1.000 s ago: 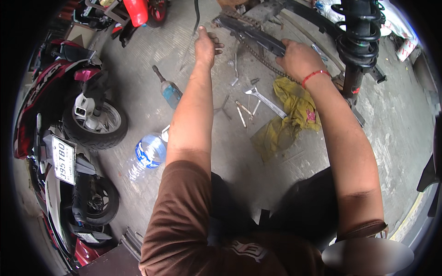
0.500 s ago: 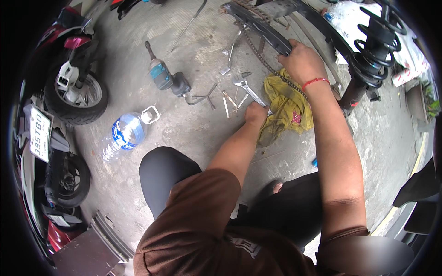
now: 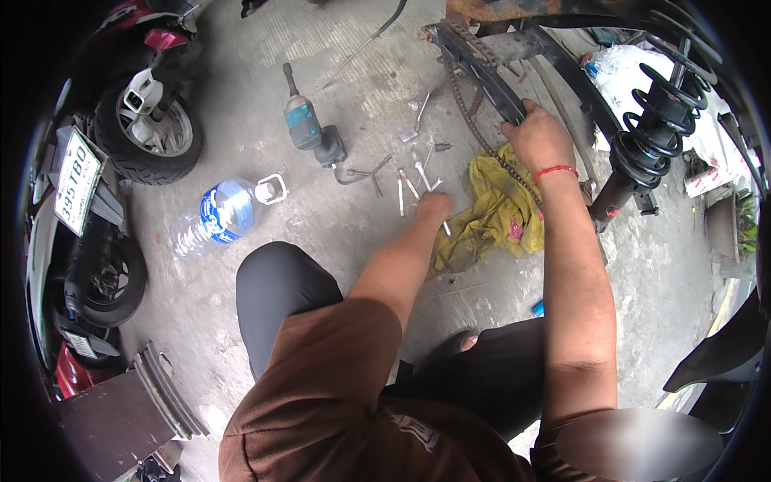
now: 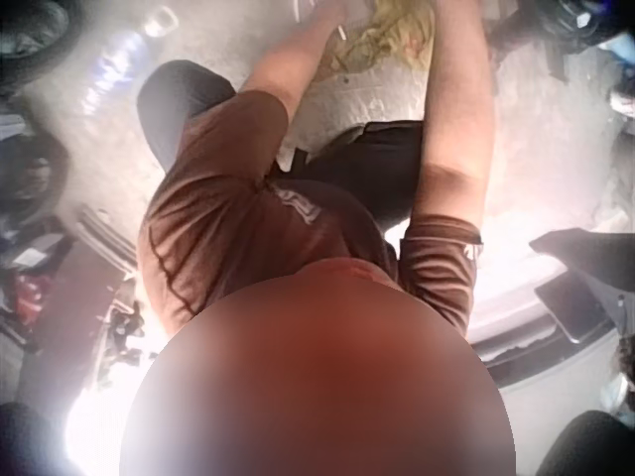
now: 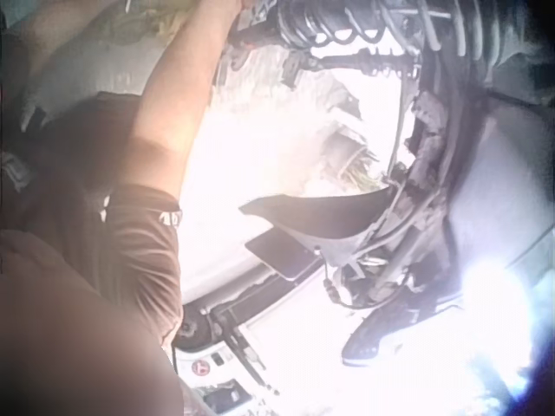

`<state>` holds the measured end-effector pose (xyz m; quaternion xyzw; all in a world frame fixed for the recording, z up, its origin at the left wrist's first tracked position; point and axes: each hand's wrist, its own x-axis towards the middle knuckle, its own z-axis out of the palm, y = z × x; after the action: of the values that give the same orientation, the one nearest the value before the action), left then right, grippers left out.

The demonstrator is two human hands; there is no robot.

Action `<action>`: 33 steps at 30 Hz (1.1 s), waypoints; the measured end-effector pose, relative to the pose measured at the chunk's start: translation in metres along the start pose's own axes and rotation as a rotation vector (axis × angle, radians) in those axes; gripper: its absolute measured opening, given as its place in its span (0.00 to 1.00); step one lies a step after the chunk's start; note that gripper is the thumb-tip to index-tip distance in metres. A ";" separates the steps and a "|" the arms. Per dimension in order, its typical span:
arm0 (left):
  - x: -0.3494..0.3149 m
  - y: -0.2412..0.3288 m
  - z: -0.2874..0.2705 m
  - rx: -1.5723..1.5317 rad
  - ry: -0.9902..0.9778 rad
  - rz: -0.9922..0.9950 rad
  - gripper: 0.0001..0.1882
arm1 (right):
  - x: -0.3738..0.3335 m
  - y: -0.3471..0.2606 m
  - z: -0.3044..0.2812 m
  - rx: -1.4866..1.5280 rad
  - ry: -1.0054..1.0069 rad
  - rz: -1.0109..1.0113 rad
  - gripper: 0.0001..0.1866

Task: The person pours liquid from a plastic bottle into a bucket, then kneels to work on a motorcycle's rear wheel and chain. They use a power drill and a wrench to adjust components near the chain and sprocket.

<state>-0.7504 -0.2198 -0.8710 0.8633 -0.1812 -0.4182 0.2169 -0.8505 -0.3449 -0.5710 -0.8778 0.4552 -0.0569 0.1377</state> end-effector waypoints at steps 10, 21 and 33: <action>-0.053 0.054 -0.070 -1.314 0.290 0.193 0.13 | -0.002 0.003 0.002 0.014 0.029 -0.033 0.29; -0.104 0.158 -0.151 -1.756 0.597 0.518 0.19 | -0.003 -0.002 -0.002 0.000 -0.019 0.032 0.28; -0.097 0.166 -0.167 -1.701 0.769 0.567 0.21 | -0.004 -0.001 -0.003 0.015 0.001 0.003 0.31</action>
<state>-0.6952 -0.2746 -0.6285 0.4205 0.0633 -0.0316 0.9045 -0.8524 -0.3417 -0.5674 -0.8761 0.4560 -0.0608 0.1442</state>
